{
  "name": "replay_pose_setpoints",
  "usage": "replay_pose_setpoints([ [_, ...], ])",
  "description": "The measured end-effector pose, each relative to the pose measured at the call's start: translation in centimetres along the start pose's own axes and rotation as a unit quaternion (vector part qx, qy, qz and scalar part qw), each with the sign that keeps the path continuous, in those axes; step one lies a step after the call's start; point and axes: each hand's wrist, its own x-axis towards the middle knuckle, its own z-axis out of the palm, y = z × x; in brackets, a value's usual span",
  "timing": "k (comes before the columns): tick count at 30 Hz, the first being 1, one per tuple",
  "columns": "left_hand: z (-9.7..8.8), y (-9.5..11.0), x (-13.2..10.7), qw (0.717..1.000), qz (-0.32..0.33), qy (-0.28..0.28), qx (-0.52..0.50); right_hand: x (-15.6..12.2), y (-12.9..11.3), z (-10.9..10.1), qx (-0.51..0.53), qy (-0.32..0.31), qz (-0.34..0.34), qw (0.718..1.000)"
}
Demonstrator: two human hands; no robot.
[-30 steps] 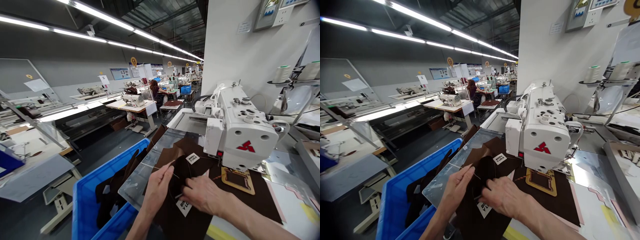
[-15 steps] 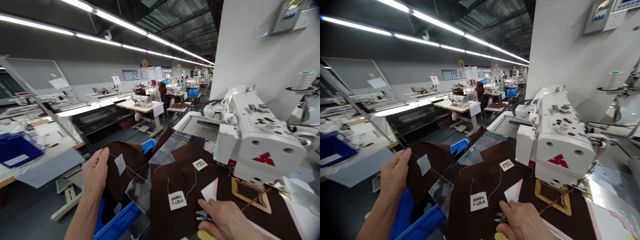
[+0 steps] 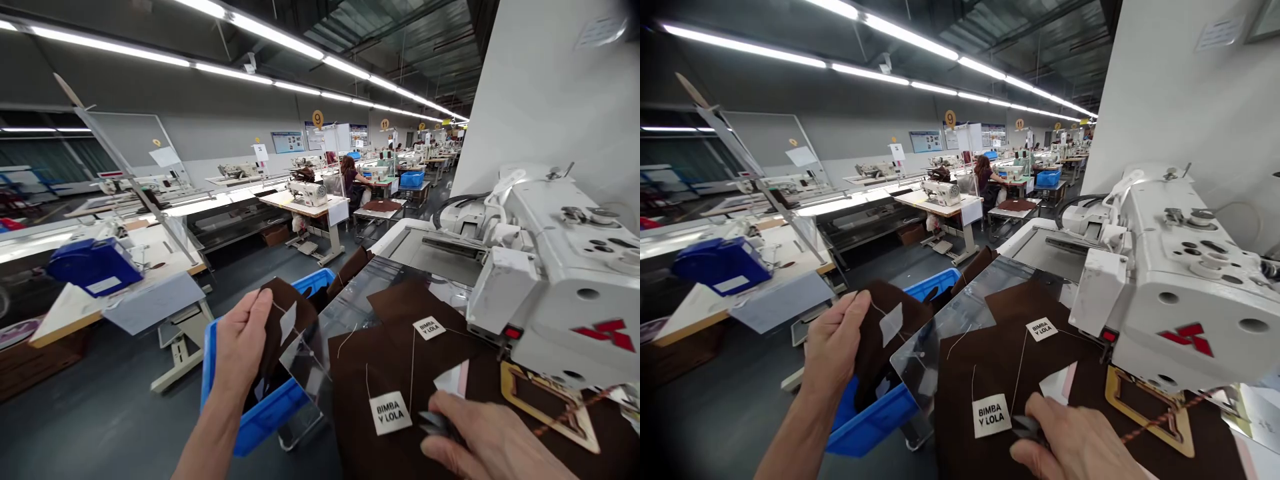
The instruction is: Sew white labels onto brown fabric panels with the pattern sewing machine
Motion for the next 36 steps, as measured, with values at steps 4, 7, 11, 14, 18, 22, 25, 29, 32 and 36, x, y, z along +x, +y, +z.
replay_pose_setpoints([
  [4,3.1,3.8,-1.6,0.994,0.082,-0.077,0.016,3.1,-2.6,-2.7,0.059,-0.043,0.037,0.997],
  [7,5.7,6.2,-2.6,0.982,0.132,-0.138,0.013,4.4,-3.4,-3.5,0.098,-0.034,0.026,0.994],
  [11,8.6,8.8,-3.5,0.958,0.181,-0.222,0.000,4.8,-3.5,-4.0,0.115,-0.010,0.015,0.993],
  [14,10.3,10.3,-3.9,0.936,0.207,-0.286,-0.005,4.9,-3.2,-4.4,0.130,0.008,0.004,0.991],
  [18,12.2,11.6,-4.5,0.912,0.218,-0.346,0.000,5.3,-2.9,-4.7,0.140,0.023,-0.007,0.990],
  [22,13.8,12.6,-5.4,0.891,0.219,-0.399,0.006,6.2,-2.5,-4.7,0.145,0.025,-0.023,0.989],
  [25,14.8,13.1,-5.9,0.873,0.221,-0.435,0.008,6.9,-2.3,-4.5,0.148,0.040,-0.032,0.988],
  [29,15.8,13.7,-6.2,0.854,0.224,-0.470,0.012,7.7,-2.0,-4.0,0.153,0.065,-0.043,0.985],
  [32,16.2,14.1,-6.3,0.847,0.227,-0.481,0.017,7.8,-2.0,-4.0,0.160,0.074,-0.054,0.983],
  [36,16.4,14.2,-6.5,0.845,0.236,-0.480,0.021,7.3,-2.1,-4.7,0.166,0.062,-0.077,0.981],
])
